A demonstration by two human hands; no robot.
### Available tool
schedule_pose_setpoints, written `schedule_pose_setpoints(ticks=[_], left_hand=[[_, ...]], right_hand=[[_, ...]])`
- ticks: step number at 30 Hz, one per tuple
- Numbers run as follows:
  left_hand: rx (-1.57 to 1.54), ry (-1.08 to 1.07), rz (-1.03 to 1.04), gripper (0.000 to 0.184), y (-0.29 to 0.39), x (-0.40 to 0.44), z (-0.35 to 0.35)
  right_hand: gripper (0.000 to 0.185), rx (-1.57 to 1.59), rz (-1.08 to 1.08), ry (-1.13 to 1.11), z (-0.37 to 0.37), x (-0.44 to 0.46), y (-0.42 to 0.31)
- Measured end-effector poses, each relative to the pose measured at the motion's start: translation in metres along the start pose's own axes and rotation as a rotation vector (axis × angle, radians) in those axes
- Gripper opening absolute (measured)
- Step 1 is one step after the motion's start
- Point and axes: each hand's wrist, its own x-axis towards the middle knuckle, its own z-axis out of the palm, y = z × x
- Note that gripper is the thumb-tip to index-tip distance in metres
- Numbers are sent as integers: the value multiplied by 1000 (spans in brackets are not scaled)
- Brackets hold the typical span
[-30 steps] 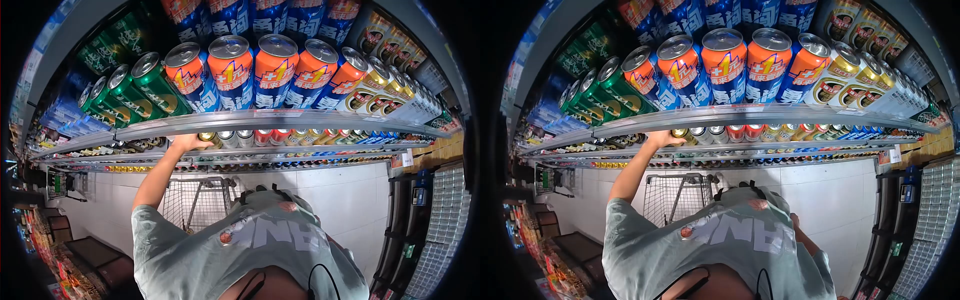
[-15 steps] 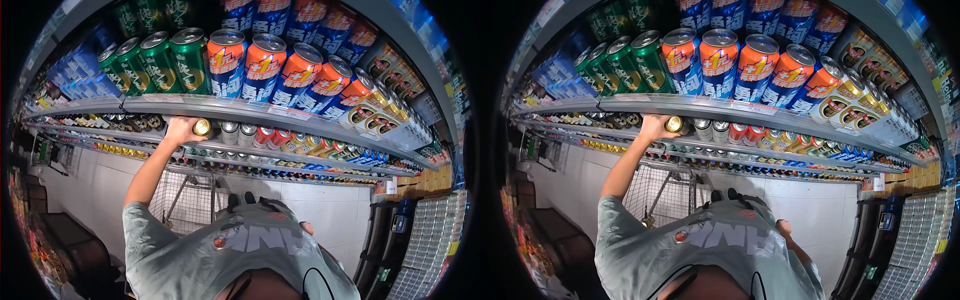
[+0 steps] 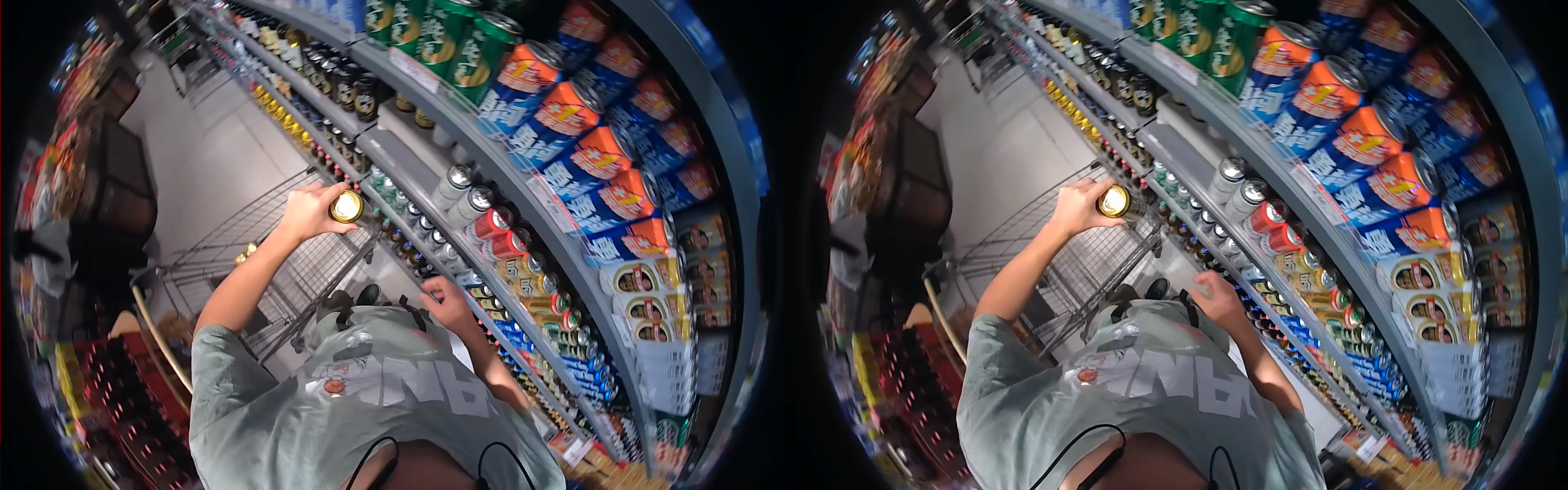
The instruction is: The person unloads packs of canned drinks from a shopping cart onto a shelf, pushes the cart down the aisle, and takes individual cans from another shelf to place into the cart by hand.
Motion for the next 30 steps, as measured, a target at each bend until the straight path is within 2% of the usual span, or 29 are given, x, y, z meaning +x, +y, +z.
schedule_pose_setpoints(ticks=[2, 3, 5, 6, 9, 11, 14, 17, 19, 20, 21, 23, 25, 27, 29, 30], left_hand=[[33, -28, -128, 75, 18, -44, -7], [66, -19, -181, 76, 24, -67, -5], [68, 56, -245, 76, 31, -109, 0], [95, -15, -345, 77, 39, -125, -5], [119, -26, -437, 79, 38, -172, 4], [140, -10, -492, 79, 34, -198, 10], [133, -16, -561, 78, 17, -240, 23], [77, -63, -582, 75, -12, -279, 38], [36, -135, -591, 76, -35, -298, 46], [23, -202, -598, 76, -50, -308, 52], [4, -136, -551, 77, -70, -321, 65], [-57, -144, -549, 77, -112, -348, 94], [-57, -113, -500, 78, -152, -371, 122], [-40, -138, -519, 78, -185, -394, 149], [-85, -160, -572, 80, -210, -414, 171], [-76, -159, -594, 80, -218, -423, 178]], right_hand=[[48, -22, -164, -96, 14, 45, -56], [59, -48, -398, -106, 24, 64, -72], [81, -146, -528, -170, 63, 100, -87], [83, -156, -649, -157, 85, 115, -92], [90, -300, -487, -512, 151, 140, -98], [91, -317, -504, -660, 193, 147, -82], [89, -249, -560, -718, 249, 149, -47], [85, -212, -531, -771, 293, 158, -47], [82, -206, -385, -866, 324, 165, -38], [82, -240, -232, -924, 345, 173, -34], [82, -235, -222, -921, 367, 180, -24], [86, -257, -284, -826, 410, 192, 4], [89, -290, -186, -813, 450, 201, 21], [91, -263, -87, -663, 495, 211, 55], [85, -269, -10, -656, 533, 222, 83], [77, 116, 522, -688, 545, 226, 81]])
